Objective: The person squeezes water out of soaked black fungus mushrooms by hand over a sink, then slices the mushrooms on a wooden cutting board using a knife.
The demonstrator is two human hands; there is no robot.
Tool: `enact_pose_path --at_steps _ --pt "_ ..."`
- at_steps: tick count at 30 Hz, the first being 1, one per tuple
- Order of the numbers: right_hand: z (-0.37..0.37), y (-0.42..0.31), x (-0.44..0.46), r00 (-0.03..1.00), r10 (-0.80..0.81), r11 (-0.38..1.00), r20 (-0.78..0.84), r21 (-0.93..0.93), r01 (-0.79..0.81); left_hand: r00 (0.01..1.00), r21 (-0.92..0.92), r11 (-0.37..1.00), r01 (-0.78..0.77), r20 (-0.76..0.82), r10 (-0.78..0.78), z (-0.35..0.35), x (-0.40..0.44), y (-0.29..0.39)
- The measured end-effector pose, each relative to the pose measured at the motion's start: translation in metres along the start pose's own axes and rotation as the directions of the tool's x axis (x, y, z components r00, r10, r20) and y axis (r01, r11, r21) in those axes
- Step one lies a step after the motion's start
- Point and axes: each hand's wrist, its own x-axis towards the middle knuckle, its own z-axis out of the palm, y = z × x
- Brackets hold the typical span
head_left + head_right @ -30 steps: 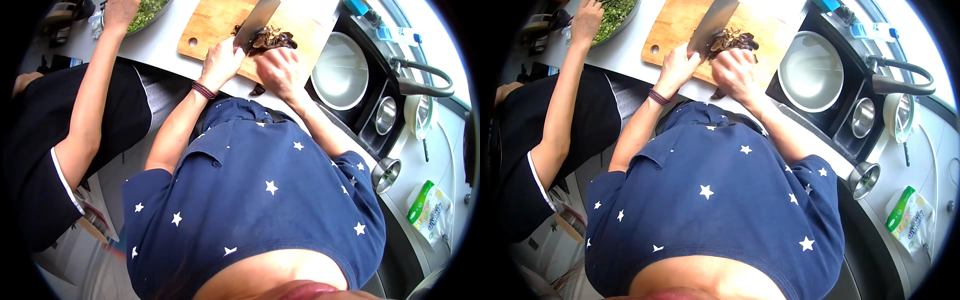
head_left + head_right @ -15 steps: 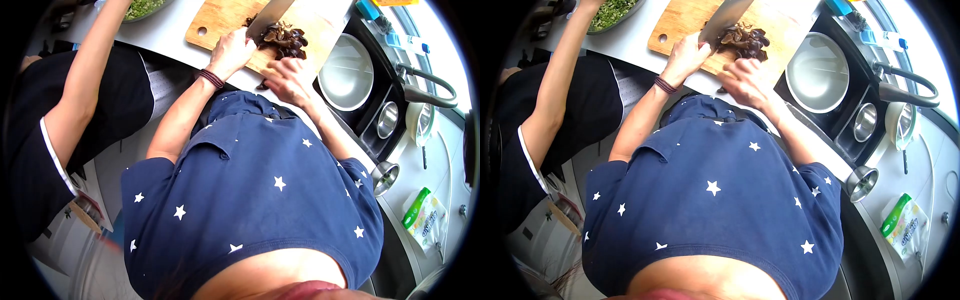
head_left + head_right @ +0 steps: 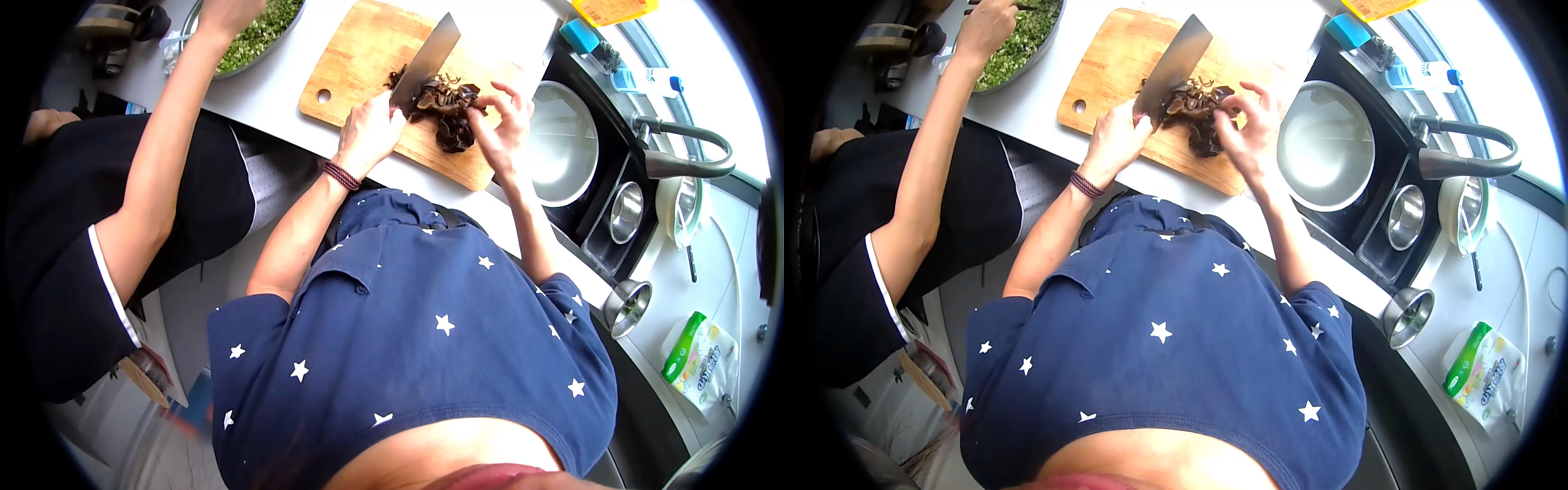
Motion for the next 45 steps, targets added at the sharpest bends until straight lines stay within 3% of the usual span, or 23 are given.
enact_pose_path --at_steps 2,5,9,13,17,23,31,35,41,43,45 --pt "0.012 0.031 0.005 0.991 0.132 0.981 -0.019 0.148 -0.128 1.0 0.02 1.0 -0.017 -0.003 0.017 0.0 -0.001 0.003" --pt "0.029 0.042 0.002 0.975 0.186 0.945 0.125 0.25 -0.212 0.999 0.031 0.999 -0.03 -0.01 0.03 0.001 0.0 0.0" --pt "0.041 0.005 -0.007 0.954 0.257 0.936 0.156 0.206 -0.286 1.0 0.001 1.0 -0.005 -0.017 0.005 0.004 -0.007 0.001" --pt "0.067 0.002 -0.01 0.992 0.086 0.996 -0.096 -0.004 -0.087 1.0 -0.002 1.0 -0.015 0.003 0.015 0.005 -0.021 0.004" --pt "0.057 -0.004 -0.009 0.994 0.112 0.993 -0.011 0.021 -0.112 0.999 0.011 0.999 -0.041 0.013 0.041 0.007 -0.025 0.006" --pt "0.061 0.009 -0.021 0.986 -0.164 0.986 -0.036 0.008 0.165 0.995 -0.029 0.995 -0.091 -0.053 0.089 0.018 -0.026 0.0" --pt "0.068 0.01 -0.03 0.94 -0.34 0.931 0.03 -0.129 0.341 0.995 -0.072 0.993 -0.089 -0.051 0.085 0.018 -0.025 -0.004" --pt "0.068 0.016 -0.029 0.961 -0.276 0.96 0.002 -0.036 0.276 0.992 -0.063 0.995 -0.083 -0.095 0.077 0.014 -0.025 -0.008" --pt "0.04 0.019 -0.021 0.98 -0.145 0.976 0.139 -0.143 0.165 0.991 -0.037 0.998 -0.056 -0.126 0.051 0.014 -0.021 -0.022" --pt "0.036 0.013 -0.021 0.988 -0.098 0.973 0.117 -0.198 0.12 0.991 -0.041 0.998 -0.045 -0.128 0.039 0.013 -0.023 -0.021" --pt "0.036 0.012 -0.018 0.98 -0.07 0.981 0.185 -0.163 0.101 0.992 -0.038 0.999 -0.032 -0.122 0.027 0.01 -0.024 -0.017"
